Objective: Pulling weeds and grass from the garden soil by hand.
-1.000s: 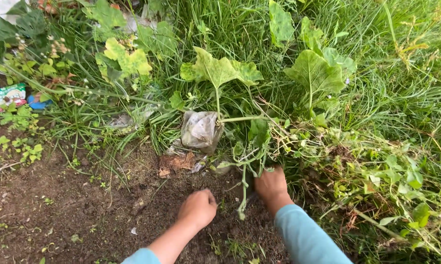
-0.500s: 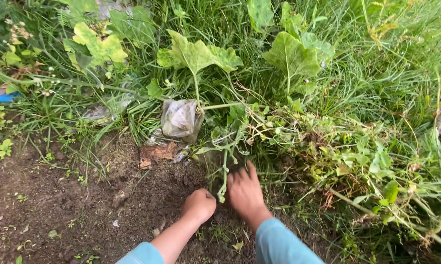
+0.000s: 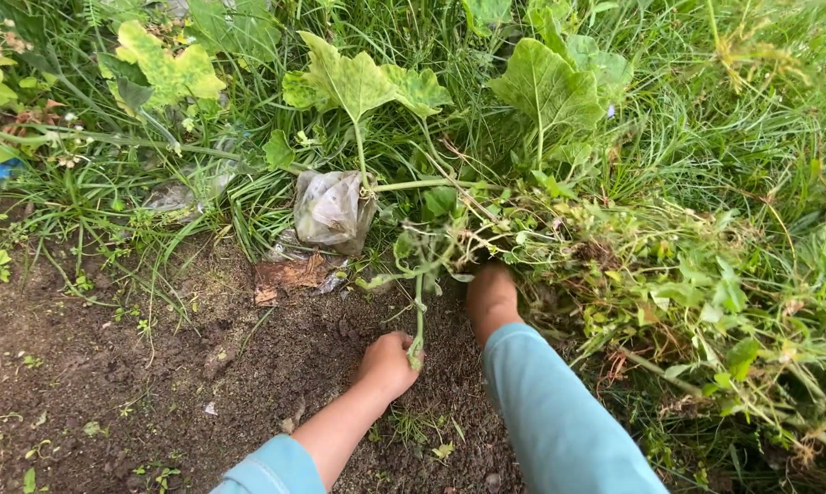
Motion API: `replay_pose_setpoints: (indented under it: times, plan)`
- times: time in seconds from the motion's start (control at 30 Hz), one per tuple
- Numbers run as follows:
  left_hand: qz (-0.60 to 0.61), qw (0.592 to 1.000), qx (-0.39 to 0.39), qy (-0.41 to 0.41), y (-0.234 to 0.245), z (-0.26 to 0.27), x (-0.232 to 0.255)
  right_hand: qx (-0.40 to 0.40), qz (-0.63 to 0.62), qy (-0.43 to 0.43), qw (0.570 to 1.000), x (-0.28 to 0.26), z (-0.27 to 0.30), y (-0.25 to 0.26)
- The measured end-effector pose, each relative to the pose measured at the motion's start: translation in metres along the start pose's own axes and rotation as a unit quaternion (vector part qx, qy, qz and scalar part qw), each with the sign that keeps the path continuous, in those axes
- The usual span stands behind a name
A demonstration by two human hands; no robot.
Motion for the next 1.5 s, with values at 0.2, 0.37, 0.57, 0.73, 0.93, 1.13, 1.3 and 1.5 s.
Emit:
replay_pose_setpoints:
  times: [0.2, 0.37, 0.57, 0.73, 0.93, 1.13, 1.3, 1.5]
  plan:
    - [0.237, 0.959, -0.154, 0.032, -0.011, 0.034, 0.066, 0.014, -0.363, -0.118, 0.924, 0.024, -0.035, -0.063]
    - [0.335, 0.921, -0.199, 0.023, -0.055, 0.012, 0.084, -0.026, -0.413, -0.079, 0.907, 0.003, -0.018, -0.092]
    - [0.402, 0.875, -0.261, 0.067, -0.063, 0.017, 0.117, -0.038, -0.698, -0.169, 0.695, 0.009, 0.046, -0.035]
    - [0.428, 0.866, -0.250, 0.065, -0.088, -0.007, 0.125, -0.106, -0.581, -0.132, 0.796, -0.004, 0.038, -0.064]
    - [0.436, 0.866, -0.233, 0.080, -0.100, -0.036, 0.114, -0.097, -0.442, -0.115, 0.884, -0.015, 0.001, -0.126]
    - [0.506, 0.826, -0.238, 0.077, -0.116, -0.046, 0.115, 0.007, -0.448, -0.116, 0.886, -0.020, 0.005, -0.136]
    - [0.517, 0.823, -0.206, 0.110, -0.097, -0.017, 0.114, -0.005, -0.476, -0.102, 0.873, -0.025, 0.012, -0.135]
    - [0.322, 0.866, -0.380, 0.047, -0.164, 0.045, 0.092, -0.093, -0.378, -0.097, 0.916, -0.008, 0.176, -0.122]
Point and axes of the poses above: each hand's wrist, its own z-axis away from the middle knuckle, its own y-axis out of the back of the hand, x = y × z, the point moved 4 cm from there along -z, towards the middle knuckle, and after that the axes turned 9 degrees about y, right-handed, at the moved point
